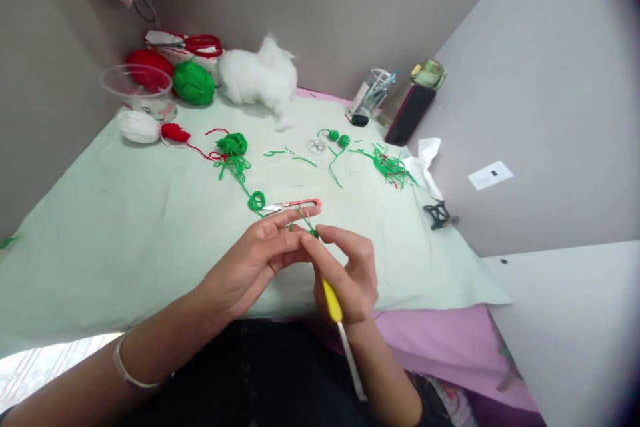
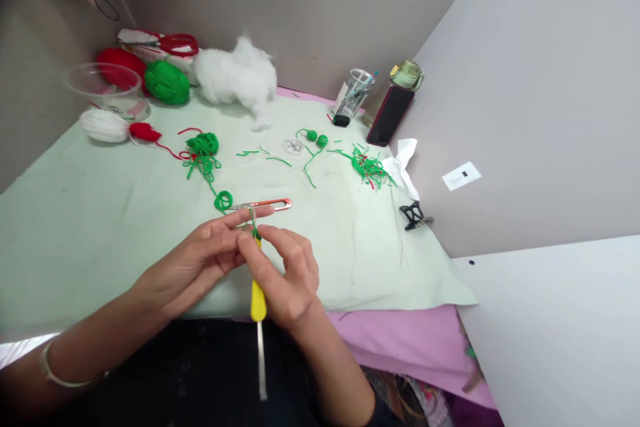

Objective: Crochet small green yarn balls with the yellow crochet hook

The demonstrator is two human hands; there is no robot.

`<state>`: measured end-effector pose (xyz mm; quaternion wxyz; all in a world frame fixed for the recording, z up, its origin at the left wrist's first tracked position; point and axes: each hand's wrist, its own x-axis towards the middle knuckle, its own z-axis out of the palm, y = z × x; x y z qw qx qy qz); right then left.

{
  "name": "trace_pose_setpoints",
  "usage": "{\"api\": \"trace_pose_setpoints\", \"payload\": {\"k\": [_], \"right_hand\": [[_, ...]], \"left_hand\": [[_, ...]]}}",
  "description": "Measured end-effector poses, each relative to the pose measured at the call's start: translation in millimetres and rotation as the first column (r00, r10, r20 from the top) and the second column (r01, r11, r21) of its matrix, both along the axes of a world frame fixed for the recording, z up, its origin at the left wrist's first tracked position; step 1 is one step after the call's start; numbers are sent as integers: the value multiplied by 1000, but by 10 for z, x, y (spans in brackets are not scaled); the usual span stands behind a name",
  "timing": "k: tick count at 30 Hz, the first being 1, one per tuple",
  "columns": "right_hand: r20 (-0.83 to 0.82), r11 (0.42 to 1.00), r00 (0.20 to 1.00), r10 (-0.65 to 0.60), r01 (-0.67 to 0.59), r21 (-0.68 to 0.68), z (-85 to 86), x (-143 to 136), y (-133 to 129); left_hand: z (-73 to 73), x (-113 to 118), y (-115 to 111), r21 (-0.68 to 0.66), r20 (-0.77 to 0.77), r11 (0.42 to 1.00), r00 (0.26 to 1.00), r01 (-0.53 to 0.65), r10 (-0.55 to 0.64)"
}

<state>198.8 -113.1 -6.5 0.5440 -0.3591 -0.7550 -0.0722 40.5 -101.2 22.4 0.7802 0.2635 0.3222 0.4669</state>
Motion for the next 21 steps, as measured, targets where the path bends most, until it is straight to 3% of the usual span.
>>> {"api": "trace_pose_setpoints", "payload": {"k": [2, 4, 6, 10, 14, 17, 19, 21], "right_hand": [[-184, 986, 979, 89, -113, -124, 45, 11, 8], [-408, 948, 904, 126, -232, -220, 115, 16, 26], [-529, 905, 836, 146, -329, -269, 179, 5, 52], [-505, 872, 844, 179, -374, -316, 210, -49, 83], [-299, 947, 949, 103, -185, -261, 101, -68, 42], [-178, 979, 980, 85, -115, -168, 46, -36, 9], [-278, 960, 956, 97, -164, -228, 65, -4, 12], [-470, 913, 878, 94, -264, -310, 111, 16, 37]], "left_hand": [[20, -8, 20, -31, 21, 1000, 1000, 5, -4], [42, -12, 31, 4, -21, 1000, 1000, -22, 22], [56, -7, 29, 61, -71, 997, 997, -37, 41], [45, 29, 2, 131, -152, 989, 985, -61, 81], [14, 54, -10, 122, -127, 988, 986, -96, 112], [7, 44, 10, 26, -27, 999, 999, -22, 23], [14, 27, 34, -19, 20, 1000, 1000, 9, -9], [28, 14, 52, -22, 8, 1000, 1000, 4, -4]]}}
